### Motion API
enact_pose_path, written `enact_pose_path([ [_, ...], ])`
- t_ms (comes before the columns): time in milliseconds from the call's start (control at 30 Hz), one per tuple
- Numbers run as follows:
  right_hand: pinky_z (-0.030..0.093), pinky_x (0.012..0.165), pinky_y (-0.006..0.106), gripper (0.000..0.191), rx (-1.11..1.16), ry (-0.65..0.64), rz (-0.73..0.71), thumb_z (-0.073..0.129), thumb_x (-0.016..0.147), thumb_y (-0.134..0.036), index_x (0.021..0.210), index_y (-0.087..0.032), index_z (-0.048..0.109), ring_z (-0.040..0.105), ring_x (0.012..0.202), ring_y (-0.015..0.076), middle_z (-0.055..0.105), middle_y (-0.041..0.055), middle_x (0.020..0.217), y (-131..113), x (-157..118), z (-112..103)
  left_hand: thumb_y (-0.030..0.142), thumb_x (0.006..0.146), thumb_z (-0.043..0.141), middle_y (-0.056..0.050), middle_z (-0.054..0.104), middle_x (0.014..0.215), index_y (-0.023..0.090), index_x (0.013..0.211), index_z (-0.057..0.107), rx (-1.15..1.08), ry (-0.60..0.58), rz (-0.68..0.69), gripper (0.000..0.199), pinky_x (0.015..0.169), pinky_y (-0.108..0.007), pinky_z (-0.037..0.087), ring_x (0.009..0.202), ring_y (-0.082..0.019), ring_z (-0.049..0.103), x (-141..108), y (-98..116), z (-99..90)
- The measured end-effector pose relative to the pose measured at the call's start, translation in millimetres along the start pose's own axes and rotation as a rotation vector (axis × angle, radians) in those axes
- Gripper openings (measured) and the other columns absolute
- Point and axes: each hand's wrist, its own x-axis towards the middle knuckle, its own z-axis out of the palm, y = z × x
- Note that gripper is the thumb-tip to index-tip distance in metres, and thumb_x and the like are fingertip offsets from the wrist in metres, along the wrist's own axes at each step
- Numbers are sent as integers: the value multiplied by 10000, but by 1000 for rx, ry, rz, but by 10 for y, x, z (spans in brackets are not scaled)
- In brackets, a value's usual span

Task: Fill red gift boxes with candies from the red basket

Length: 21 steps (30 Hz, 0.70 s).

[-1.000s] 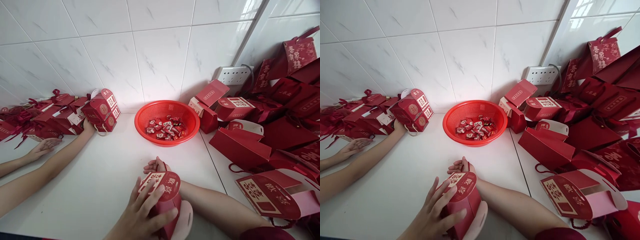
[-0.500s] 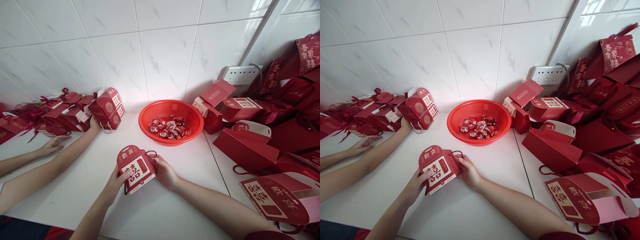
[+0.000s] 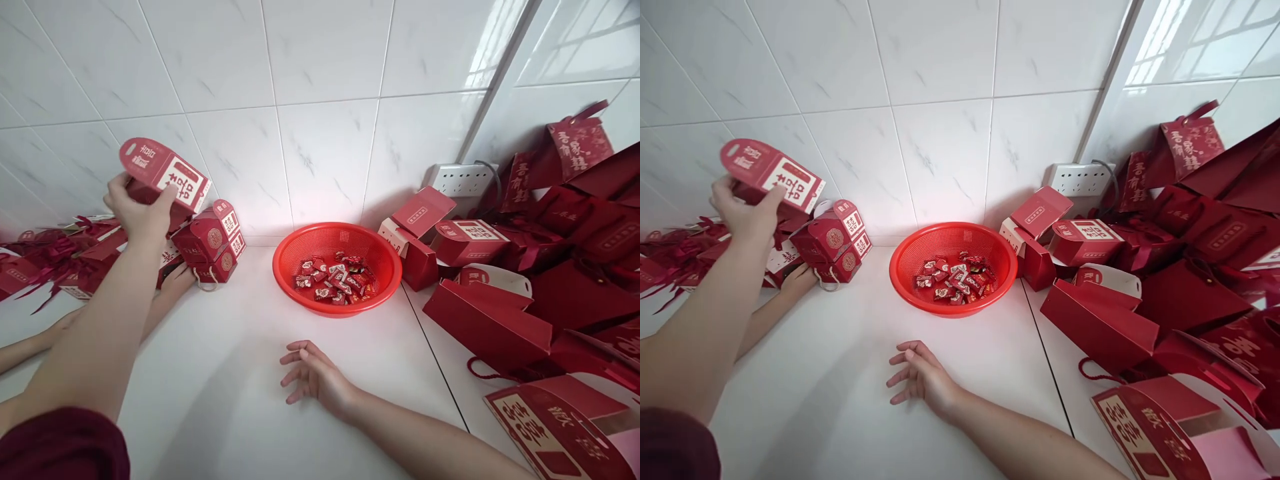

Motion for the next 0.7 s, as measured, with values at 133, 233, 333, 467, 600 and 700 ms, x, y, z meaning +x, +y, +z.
enact_pose_path([
  [133, 575, 629, 372, 448, 1, -101, 43, 561, 901, -577, 1133, -196, 529, 662, 831, 202, 596, 88, 1102, -18, 68, -54, 205, 514, 939, -48, 338, 1300, 40, 1247, 454, 84, 132, -150, 894, 1122, -318, 339, 1066, -89, 426, 519, -231, 366],
  [233, 567, 622, 374, 490, 10, -142, 77, 590, 872, -599, 1136, -191, 529, 675, 798, 205, 607, 90, 1090, -13, 126, -89, 174, 427, 960, -42, 324, 1276, 35, 1198, 475, 87, 108, -197, 922, 1139, -355, 307, 1053, -98, 425, 608, -409, 515],
  [333, 559, 627, 372, 502, 10, -154, 104, 612, 855, -601, 1129, -187, 535, 683, 780, 207, 619, 91, 1074, -1, 167, -104, 198, 442, 963, -44, 322, 1222, 34, 1128, 477, 99, 83, -244, 856, 1154, -407, 279, 1083, -124, 436, 598, -552, 588],
  [467, 553, 638, 367, 490, 29, -160, 118, 632, 854, -574, 1123, -174, 541, 692, 770, 203, 630, 94, 1054, 0, 185, -107, 333, 607, 907, -48, 292, 1248, 45, 1170, 441, 110, 78, -206, 785, 1135, -371, 309, 1136, -125, 422, 606, -637, 633],
  [600, 549, 649, 363, 496, 37, -165, 131, 667, 838, -552, 1124, -166, 543, 696, 758, 195, 640, 92, 1039, -5, 185, -112, 340, 688, 857, -32, 292, 1285, 53, 1250, 421, 136, 29, -103, 767, 1112, -282, 325, 1140, -95, 410, 660, -632, 654],
  [700, 549, 648, 351, 491, 35, -163, 139, 696, 822, -533, 1118, -169, 548, 699, 756, 193, 652, 89, 1032, -8, 184, -118, 234, 563, 923, -25, 328, 1259, 44, 1175, 485, 173, -64, -58, 776, 1163, -288, 266, 1179, -120, 409, 672, -644, 668],
])
